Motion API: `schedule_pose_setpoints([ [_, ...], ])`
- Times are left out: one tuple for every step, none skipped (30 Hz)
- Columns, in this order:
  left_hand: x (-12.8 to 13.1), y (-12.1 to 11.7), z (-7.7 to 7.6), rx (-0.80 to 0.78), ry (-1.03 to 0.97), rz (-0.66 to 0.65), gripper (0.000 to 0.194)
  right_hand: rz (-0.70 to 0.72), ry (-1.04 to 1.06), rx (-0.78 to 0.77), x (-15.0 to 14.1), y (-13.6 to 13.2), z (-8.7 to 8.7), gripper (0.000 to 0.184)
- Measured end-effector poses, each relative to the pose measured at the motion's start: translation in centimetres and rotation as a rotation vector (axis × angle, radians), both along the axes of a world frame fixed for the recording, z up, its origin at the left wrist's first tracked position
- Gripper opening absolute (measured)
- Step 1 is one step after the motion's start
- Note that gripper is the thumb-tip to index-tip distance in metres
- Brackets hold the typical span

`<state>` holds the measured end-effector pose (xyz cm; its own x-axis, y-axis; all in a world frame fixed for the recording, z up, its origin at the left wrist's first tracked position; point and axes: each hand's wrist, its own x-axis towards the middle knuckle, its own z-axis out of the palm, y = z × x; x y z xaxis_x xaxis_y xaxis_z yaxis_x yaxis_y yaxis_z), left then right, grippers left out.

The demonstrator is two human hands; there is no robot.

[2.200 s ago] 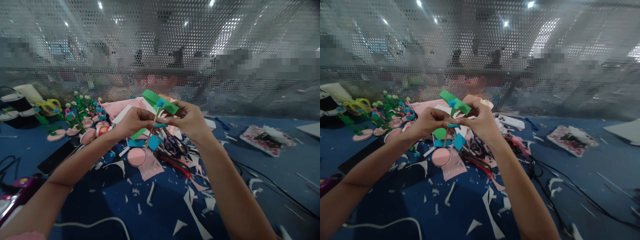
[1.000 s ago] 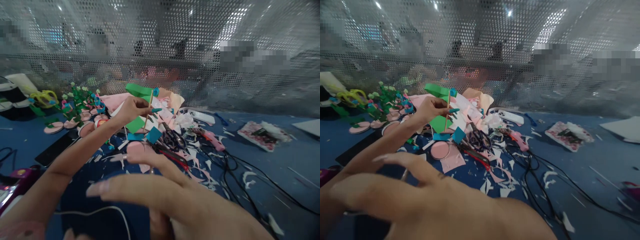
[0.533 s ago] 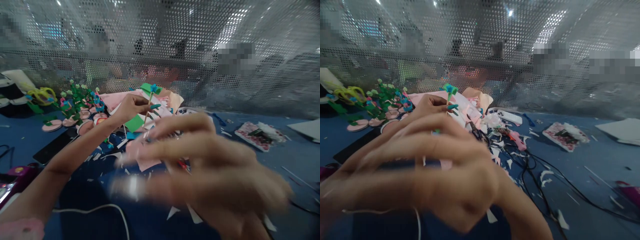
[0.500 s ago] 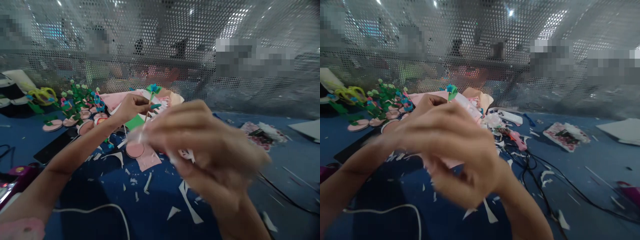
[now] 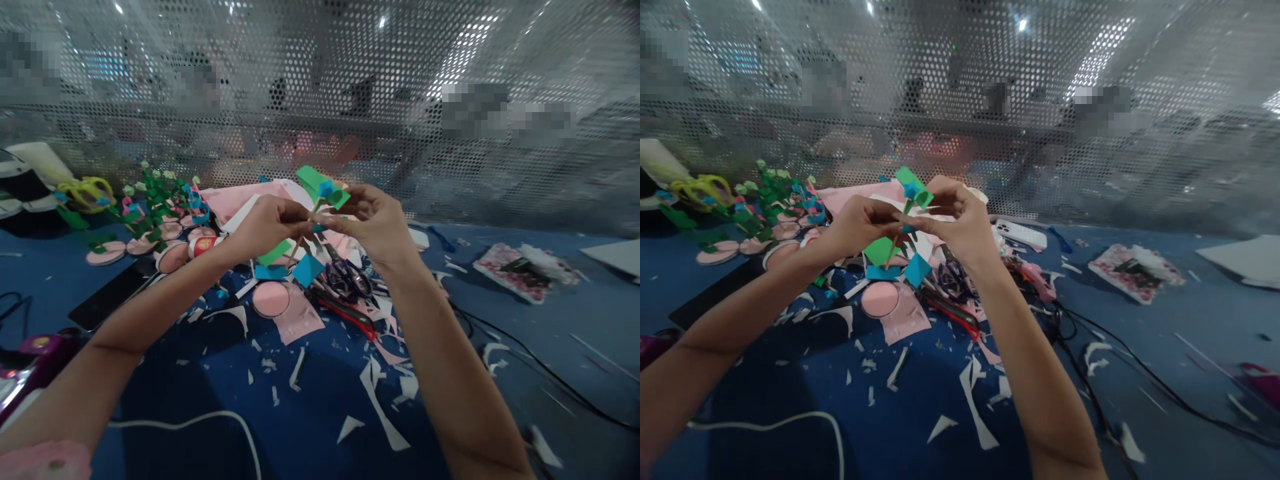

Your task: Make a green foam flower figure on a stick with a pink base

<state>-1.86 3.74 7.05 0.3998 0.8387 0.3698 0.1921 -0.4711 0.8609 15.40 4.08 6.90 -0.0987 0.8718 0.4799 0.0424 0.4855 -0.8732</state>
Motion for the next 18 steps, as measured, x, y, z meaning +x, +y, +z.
schedule_pose_setpoints([
  [0.03,-0.14,0.04,0.005,0.002,0.001,0.019,0.018,0.025,-0.016,-0.1,-0.03,-0.01,0.04],
  [0.05,-0.27,0.07,0.013,0.003,0.001,0.017,0.038,0.038,-0.036,-0.18,-0.06,-0.03,0.039],
  [0.07,-0.38,0.08,0.023,0.004,0.001,0.015,0.058,0.042,-0.057,-0.23,-0.09,-0.04,0.037],
  [0.09,-0.47,0.08,0.033,0.005,-0.001,0.014,0.07,0.041,-0.073,-0.28,-0.14,-0.05,0.036],
  [0.11,-0.56,0.07,0.041,0.006,-0.004,0.013,0.072,0.039,-0.08,-0.32,-0.2,-0.04,0.034],
  [0.13,-0.64,0.06,0.047,0.008,-0.009,0.013,0.066,0.035,-0.083,-0.36,-0.27,-0.03,0.033],
  [0.14,-0.72,0.05,0.05,0.01,-0.015,0.013,0.054,0.031,-0.084,-0.41,-0.35,0.0,0.032],
  [0.14,-0.79,0.05,0.051,0.012,-0.022,0.012,0.038,0.031,-0.086,-0.48,-0.44,0.03,0.031],
  [0.14,-0.85,0.04,0.051,0.012,-0.03,0.012,0.025,0.034,-0.085,-0.55,-0.52,0.06,0.03],
  [0.13,-0.91,0.04,0.052,0.012,-0.038,0.011,0.019,0.038,-0.083,-0.62,-0.59,0.09,0.029],
  [0.12,-0.95,0.03,0.054,0.012,-0.044,0.011,0.017,0.044,-0.079,-0.69,-0.64,0.1,0.029],
  [0.1,-0.98,0.02,0.06,0.011,-0.047,0.012,0.02,0.053,-0.077,-0.76,-0.68,0.1,0.028],
  [0.08,-0.99,-0.01,0.065,0.012,-0.048,0.012,0.025,0.062,-0.075,-0.81,-0.71,0.09,0.028],
  [0.07,-1.0,-0.04,0.074,0.017,-0.045,0.013,0.026,0.07,-0.077,-0.86,-0.72,0.07,0.028],
  [0.06,-1.0,-0.08,0.085,0.024,-0.035,0.013,0.022,0.075,-0.08,-0.91,-0.72,0.04,0.028],
  [0.06,-1.0,-0.12,0.097,0.035,-0.02,0.014,0.014,0.077,-0.085,-0.95,-0.72,0.01,0.028],
  [0.07,-1.0,-0.14,0.11,0.045,-0.004,0.013,0.005,0.077,-0.088,-0.99,-0.71,-0.02,0.028],
  [0.09,-1.02,-0.16,0.122,0.058,0.011,0.012,-0.003,0.077,-0.089,-1.04,-0.7,-0.04,0.029],
])
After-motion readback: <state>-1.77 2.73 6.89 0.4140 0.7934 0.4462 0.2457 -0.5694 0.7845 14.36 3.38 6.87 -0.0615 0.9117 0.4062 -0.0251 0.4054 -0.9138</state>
